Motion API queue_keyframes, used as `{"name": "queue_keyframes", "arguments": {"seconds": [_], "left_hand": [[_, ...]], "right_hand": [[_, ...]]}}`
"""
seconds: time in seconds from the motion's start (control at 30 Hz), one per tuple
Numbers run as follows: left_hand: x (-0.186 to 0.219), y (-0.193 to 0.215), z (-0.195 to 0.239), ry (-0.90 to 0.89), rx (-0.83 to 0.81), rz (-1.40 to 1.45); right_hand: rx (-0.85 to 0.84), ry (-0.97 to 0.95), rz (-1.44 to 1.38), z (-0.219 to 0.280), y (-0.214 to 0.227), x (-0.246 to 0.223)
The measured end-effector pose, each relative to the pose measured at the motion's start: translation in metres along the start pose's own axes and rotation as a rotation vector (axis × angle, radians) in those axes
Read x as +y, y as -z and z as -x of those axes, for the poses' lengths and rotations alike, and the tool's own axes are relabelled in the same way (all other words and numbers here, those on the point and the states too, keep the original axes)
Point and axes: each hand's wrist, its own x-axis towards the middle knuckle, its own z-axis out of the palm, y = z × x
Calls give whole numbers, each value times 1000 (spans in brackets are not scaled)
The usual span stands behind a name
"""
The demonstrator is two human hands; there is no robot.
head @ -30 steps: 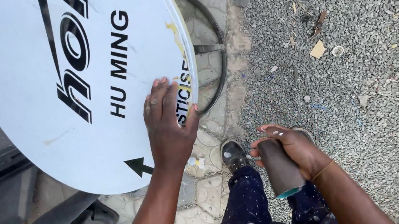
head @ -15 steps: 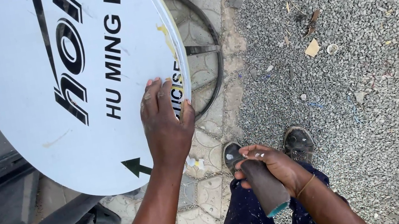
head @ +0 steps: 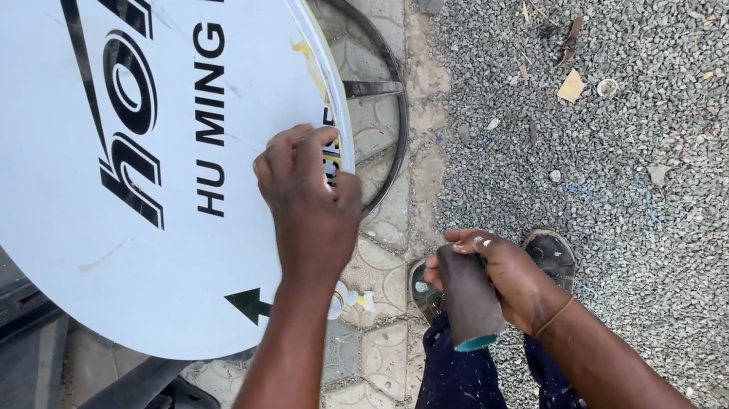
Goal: The person sits on the ground and uses a sanding block to smooth the surface of a white circular sign. They hold the sign steady with one hand while sanding the edges and the area around the printed text with the other hand.
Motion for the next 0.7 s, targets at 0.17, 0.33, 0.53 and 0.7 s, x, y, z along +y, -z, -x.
{"name": "queue_keyframes", "arguments": {"seconds": [0.17, 0.33, 0.53, 0.7], "left_hand": [[-32, 29, -30, 379, -273, 249], [-51, 33, -58, 773, -551, 424], [-40, 41, -72, 813, -629, 417], [-35, 44, -71, 856, -610, 364]], "right_hand": [[23, 1, -157, 10, -13, -9], [-84, -2, -205, 2, -29, 4], [-30, 143, -108, -19, -49, -6], [-132, 141, -413, -13, -65, -35]]}}
